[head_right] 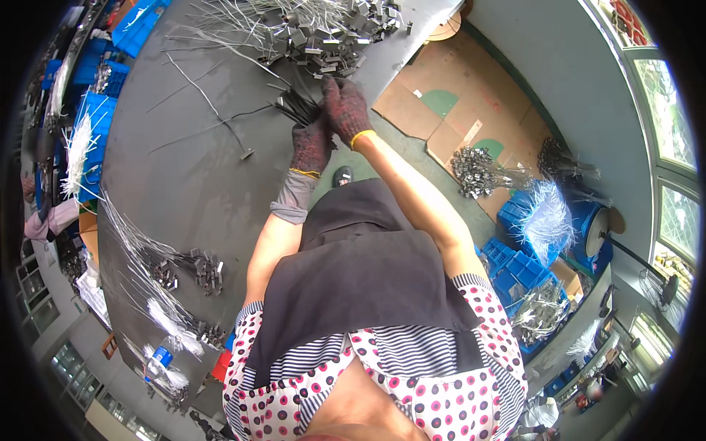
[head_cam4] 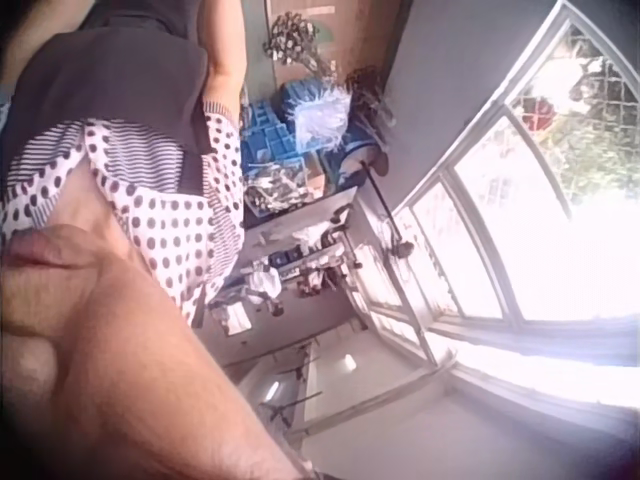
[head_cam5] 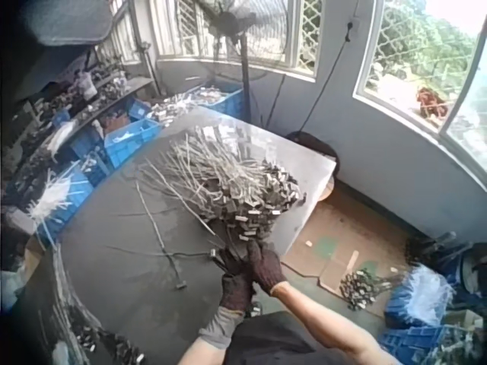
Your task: Organizing and bundling thin metal wires or harnesses on a factory production floor.
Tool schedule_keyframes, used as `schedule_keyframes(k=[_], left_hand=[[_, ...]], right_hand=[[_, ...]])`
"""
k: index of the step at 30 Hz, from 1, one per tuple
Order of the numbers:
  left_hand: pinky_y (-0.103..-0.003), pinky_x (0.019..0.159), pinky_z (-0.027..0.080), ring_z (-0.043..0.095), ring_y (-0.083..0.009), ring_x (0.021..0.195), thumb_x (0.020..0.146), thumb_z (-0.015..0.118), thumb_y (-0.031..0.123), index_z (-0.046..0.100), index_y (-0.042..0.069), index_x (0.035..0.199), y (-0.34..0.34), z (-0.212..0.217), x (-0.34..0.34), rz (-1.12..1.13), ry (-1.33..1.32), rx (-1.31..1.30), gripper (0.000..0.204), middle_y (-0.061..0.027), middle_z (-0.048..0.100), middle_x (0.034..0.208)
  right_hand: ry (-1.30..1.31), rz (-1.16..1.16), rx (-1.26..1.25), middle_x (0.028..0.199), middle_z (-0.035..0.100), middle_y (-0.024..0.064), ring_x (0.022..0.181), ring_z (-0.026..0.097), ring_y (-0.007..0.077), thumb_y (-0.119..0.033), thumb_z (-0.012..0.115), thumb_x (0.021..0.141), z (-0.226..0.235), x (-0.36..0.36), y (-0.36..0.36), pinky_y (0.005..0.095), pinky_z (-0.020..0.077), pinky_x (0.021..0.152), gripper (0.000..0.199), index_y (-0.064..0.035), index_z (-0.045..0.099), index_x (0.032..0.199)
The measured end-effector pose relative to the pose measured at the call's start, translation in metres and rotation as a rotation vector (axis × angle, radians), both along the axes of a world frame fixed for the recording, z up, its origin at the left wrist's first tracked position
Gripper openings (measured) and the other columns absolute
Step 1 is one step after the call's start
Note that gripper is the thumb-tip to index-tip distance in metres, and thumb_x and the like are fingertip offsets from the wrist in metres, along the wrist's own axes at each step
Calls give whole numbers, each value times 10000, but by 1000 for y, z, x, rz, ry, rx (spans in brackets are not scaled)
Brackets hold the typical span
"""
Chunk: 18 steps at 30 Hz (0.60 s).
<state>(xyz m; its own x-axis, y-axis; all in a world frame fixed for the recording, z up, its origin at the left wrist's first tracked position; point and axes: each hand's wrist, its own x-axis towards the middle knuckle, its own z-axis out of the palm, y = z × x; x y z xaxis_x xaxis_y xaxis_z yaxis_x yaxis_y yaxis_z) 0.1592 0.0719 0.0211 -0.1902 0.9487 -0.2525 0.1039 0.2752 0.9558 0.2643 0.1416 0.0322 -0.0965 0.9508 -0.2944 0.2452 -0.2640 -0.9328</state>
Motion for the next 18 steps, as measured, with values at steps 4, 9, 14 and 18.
schedule_keyframes(k=[4, 9, 14, 18], left_hand=[[-307, 631, 547, 708, -224, 807, 860, 633, 47, 653, 85, 1213, 6, -7, -17, 38, -39, 361, 356, -111, 702, 991], [-366, 641, 537, 703, -270, 754, 900, 695, 296, 722, 74, 1047, 5, -13, -72, 376, 304, -208, 268, -135, 720, 869], [-456, 649, 520, 679, -359, 714, 879, 715, 375, 736, 68, 960, -5, -13, -103, 335, 844, -283, 318, -188, 701, 800], [-375, 527, 515, 632, -218, 549, 866, 747, 375, 752, 84, 930, -10, -31, -84, 405, 370, -142, 298, -95, 706, 738]], right_hand=[[-139, 192, 79, 1111, 651, 262, 1057, 639, 430, -529, 473, 987, 13, -10, 17, 460, 499, 901, 619, 40, 587, 1204], [-702, -322, 354, 1184, 648, 234, 1099, 630, 404, -503, 620, 905, 40, 4, 64, 455, 499, 934, 581, -44, 594, 1260], [-593, -191, 399, 955, 698, 242, 978, 663, 421, -471, 642, 887, 16, 30, 99, 442, 518, 878, 482, -18, 683, 1046], [-327, -54, 269, 901, 725, 177, 855, 702, 331, -363, 646, 869, 13, 64, 72, 406, 546, 814, 356, -30, 723, 965]])
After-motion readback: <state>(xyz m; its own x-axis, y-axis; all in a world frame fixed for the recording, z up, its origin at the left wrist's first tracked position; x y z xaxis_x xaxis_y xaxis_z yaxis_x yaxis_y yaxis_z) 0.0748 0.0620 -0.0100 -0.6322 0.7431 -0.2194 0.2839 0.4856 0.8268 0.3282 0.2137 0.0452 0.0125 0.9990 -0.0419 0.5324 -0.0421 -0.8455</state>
